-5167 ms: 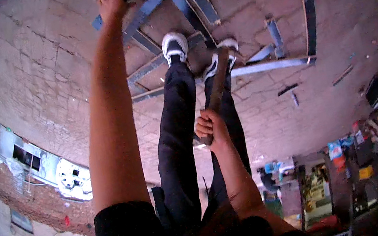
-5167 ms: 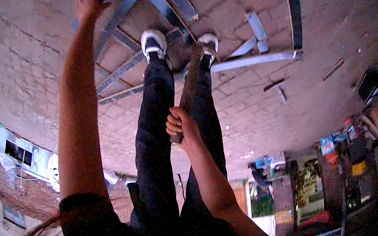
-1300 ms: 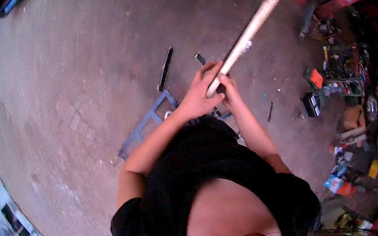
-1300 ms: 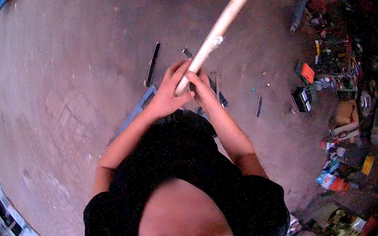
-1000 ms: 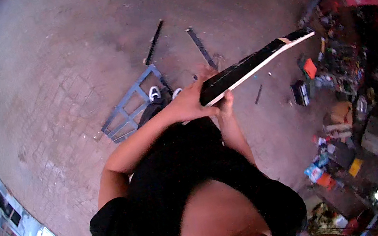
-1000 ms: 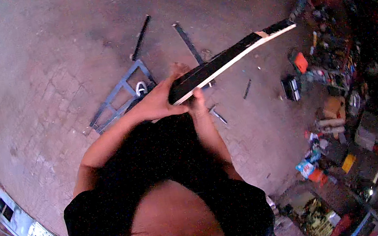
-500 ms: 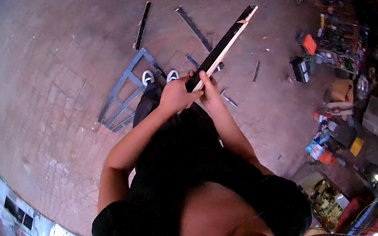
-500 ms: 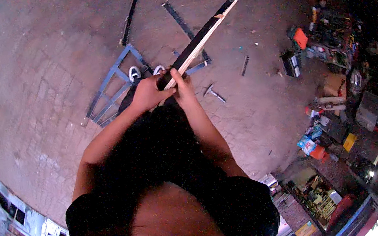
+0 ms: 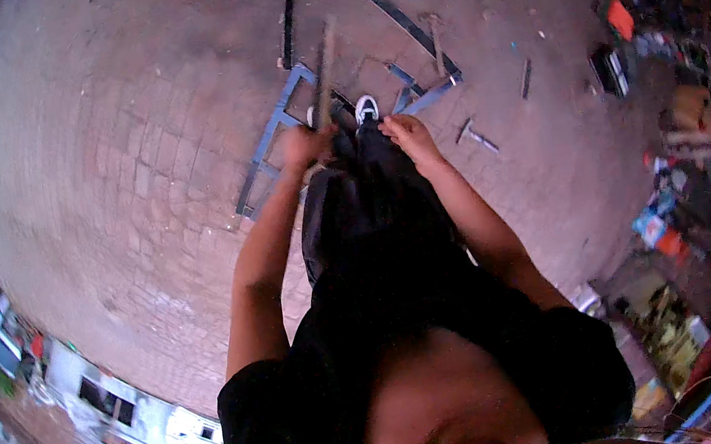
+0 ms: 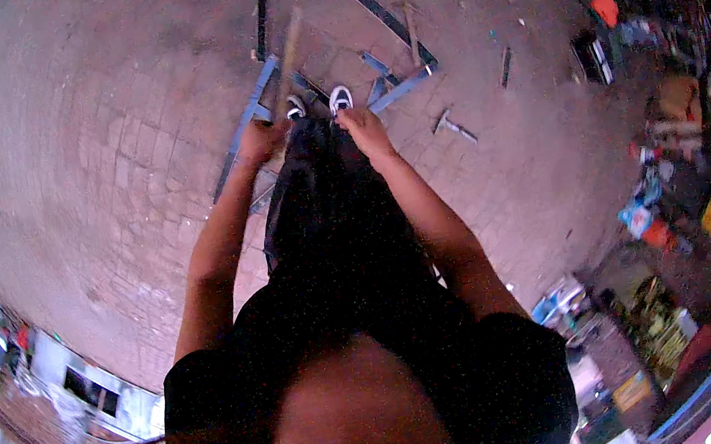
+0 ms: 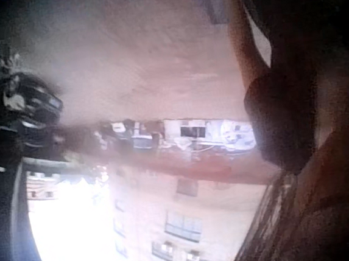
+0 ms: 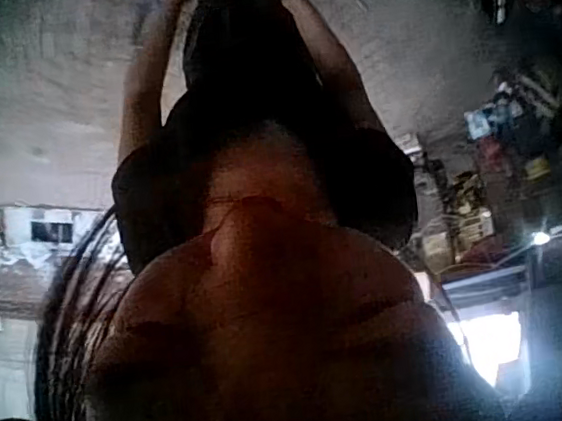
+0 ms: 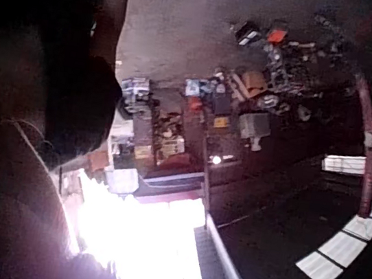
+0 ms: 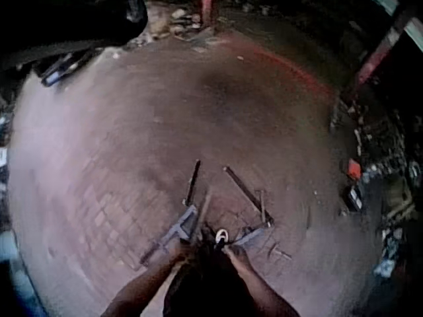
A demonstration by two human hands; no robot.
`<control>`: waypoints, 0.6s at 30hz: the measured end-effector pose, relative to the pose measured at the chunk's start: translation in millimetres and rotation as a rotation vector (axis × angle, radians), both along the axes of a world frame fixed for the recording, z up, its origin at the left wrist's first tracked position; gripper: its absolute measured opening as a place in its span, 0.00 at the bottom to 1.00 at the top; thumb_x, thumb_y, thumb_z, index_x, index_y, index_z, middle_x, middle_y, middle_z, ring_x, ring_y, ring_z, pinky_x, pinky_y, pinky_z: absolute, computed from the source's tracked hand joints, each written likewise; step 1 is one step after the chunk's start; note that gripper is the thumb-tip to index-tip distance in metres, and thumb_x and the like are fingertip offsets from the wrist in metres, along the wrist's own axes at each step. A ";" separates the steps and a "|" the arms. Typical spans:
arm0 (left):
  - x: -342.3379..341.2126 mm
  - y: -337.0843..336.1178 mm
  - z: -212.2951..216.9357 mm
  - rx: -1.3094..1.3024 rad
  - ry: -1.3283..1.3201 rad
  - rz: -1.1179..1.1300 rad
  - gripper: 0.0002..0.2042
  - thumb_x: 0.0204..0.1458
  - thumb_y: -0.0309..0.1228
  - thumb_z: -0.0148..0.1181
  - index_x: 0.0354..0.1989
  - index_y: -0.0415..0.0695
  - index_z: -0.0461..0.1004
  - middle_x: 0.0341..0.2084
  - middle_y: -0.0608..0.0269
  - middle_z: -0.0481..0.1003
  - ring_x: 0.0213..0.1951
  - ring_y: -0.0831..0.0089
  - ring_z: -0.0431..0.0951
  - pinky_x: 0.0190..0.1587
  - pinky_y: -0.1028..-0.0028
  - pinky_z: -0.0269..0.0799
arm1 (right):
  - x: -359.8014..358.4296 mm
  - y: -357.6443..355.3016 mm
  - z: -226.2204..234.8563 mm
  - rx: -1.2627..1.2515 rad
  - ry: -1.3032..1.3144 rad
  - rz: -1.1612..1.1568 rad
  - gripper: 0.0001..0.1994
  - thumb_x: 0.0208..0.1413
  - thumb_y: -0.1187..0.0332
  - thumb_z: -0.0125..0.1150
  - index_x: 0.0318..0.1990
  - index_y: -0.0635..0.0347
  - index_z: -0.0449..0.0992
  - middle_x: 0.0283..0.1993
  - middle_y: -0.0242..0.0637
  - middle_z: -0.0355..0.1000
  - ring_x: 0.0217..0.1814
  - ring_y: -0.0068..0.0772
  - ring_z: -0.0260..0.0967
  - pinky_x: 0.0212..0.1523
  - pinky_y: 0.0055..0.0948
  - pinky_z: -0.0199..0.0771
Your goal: The person uses a hammer to knock wooden strips and tape off a metal frame and then hammers the metal joints of the frame while holding it by hand.
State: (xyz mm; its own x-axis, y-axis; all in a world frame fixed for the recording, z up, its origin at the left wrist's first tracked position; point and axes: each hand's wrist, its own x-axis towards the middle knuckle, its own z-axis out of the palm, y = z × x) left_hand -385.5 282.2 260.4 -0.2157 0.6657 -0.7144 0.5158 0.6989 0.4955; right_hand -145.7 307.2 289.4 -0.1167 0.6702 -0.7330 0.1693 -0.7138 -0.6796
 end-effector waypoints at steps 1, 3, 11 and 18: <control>-14.5 6.0 -5.9 -0.097 0.123 -0.053 0.31 0.34 0.57 0.63 0.29 0.34 0.76 0.25 0.46 0.76 0.32 0.53 0.77 0.33 0.61 0.71 | 8.5 -3.4 0.8 0.001 0.012 -0.047 0.18 0.53 0.55 0.56 0.36 0.66 0.73 0.34 0.36 0.74 0.38 0.25 0.69 0.41 0.26 0.66; -49.4 28.3 -20.4 -0.205 0.122 -0.027 0.30 0.34 0.57 0.63 0.25 0.35 0.75 0.21 0.47 0.75 0.30 0.58 0.78 0.31 0.62 0.70 | 22.1 -11.4 -2.1 0.006 -0.017 -0.072 0.18 0.53 0.55 0.56 0.36 0.65 0.73 0.34 0.35 0.74 0.38 0.23 0.69 0.39 0.23 0.66; -125.8 15.2 -86.9 0.054 0.326 -0.481 0.37 0.38 0.63 0.54 0.36 0.33 0.73 0.38 0.42 0.73 0.43 0.53 0.73 0.45 0.61 0.67 | 136.9 -102.1 -91.2 0.112 -0.721 0.043 0.18 0.51 0.55 0.57 0.31 0.66 0.74 0.28 0.33 0.73 0.31 0.25 0.69 0.30 0.24 0.67; -124.4 -87.0 -159.7 -0.048 -0.111 -0.268 0.16 0.46 0.43 0.55 0.29 0.40 0.75 0.21 0.60 0.75 0.24 0.70 0.73 0.27 0.70 0.69 | 200.5 -234.3 -88.6 -0.347 -0.398 -0.352 0.18 0.51 0.54 0.55 0.32 0.63 0.75 0.27 0.37 0.75 0.27 0.27 0.70 0.29 0.27 0.68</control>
